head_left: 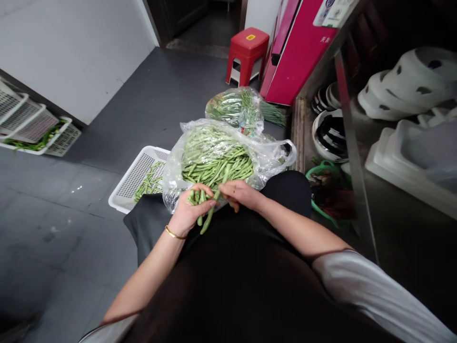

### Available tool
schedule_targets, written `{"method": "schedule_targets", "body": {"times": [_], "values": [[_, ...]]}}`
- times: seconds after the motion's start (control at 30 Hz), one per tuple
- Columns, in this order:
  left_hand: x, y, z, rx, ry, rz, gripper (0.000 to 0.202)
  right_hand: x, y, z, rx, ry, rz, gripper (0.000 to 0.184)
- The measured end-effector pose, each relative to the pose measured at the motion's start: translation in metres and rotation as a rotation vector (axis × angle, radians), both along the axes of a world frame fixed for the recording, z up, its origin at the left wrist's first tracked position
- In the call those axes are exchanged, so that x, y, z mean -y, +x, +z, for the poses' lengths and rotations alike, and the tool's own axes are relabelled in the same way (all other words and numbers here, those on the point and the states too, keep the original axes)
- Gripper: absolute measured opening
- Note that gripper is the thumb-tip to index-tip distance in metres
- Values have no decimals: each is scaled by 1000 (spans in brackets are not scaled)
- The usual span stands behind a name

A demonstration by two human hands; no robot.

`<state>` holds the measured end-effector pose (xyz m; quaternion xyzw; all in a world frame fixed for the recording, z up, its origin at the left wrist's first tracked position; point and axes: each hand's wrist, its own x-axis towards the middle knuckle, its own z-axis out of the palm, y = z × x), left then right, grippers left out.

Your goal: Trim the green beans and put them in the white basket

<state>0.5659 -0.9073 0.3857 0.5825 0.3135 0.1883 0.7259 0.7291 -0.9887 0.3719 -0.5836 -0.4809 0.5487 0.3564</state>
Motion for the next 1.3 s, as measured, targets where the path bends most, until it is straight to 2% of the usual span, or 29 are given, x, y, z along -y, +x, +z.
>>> {"method": "schedule_targets", "body": {"times": [0.03, 0.1, 0.23, 0.3, 0.37, 0.43, 0.5, 0.6, 0.7, 0.77, 0.8, 0.83, 0.93, 0.97, 1.03, 1.1, 1.17, 1.23, 1.3], "values": [[1, -1, 1, -9, 9, -20, 25, -1, 2, 0, 26, 15, -18, 53], [6, 1, -1, -26, -14, -16, 26, -3, 0, 0, 222, 150, -16, 49], [13, 7, -16, -29, -304, 79, 23, -1, -16, 0, 833, 489, -85, 40], [11, 9, -24, -21, -424, 177, 20, 2, -22, 0, 952, 536, -69, 36], [6, 9, -29, 14, -493, 297, 21, 4, -22, 0, 917, 488, -99, 35], [1, 10, -30, 63, -538, 369, 23, 4, -18, 0, 742, 340, -118, 38], [2, 12, -29, 105, -542, 380, 25, 0, -13, 0, 451, 123, 0, 39], [11, 15, -26, 134, -437, 357, 31, -8, -12, -1, 106, -143, 272, 36], [18, 17, -25, 77, -337, 268, 39, -13, -16, 1, 96, -162, 353, 32], [17, 16, -26, 51, -390, 237, 37, -17, -10, 4, 166, -119, 429, 34], [14, 15, -26, 57, -457, 228, 34, -20, -3, 4, 253, -96, 414, 37], [12, 14, -27, 75, -531, 220, 31, -25, 6, 2, 386, -74, 341, 40], [6, 11, -27, 132, -649, 157, 25, -47, 41, -11, 949, 5, -105, 34], [5, 10, -26, 141, -638, 137, 24, -56, 51, -17, 1084, 10, -160, 31], [4, 9, -25, 144, -599, 116, 22, -67, 64, -26, 1216, 12, -147, 28], [5, 8, -25, 121, -597, 97, 22, -67, 63, -26, 1196, 89, -133, 24], [5, 9, -25, 82, -611, 95, 23, -52, 48, -18, 1056, 261, -203, 24], [5, 11, -24, 56, -615, 103, 26, -26, 27, -6, 811, 421, -299, 23], [5, 15, -22, 61, -614, 118, 27, 1, 4, 1, 510, 436, -348, 23]]}}
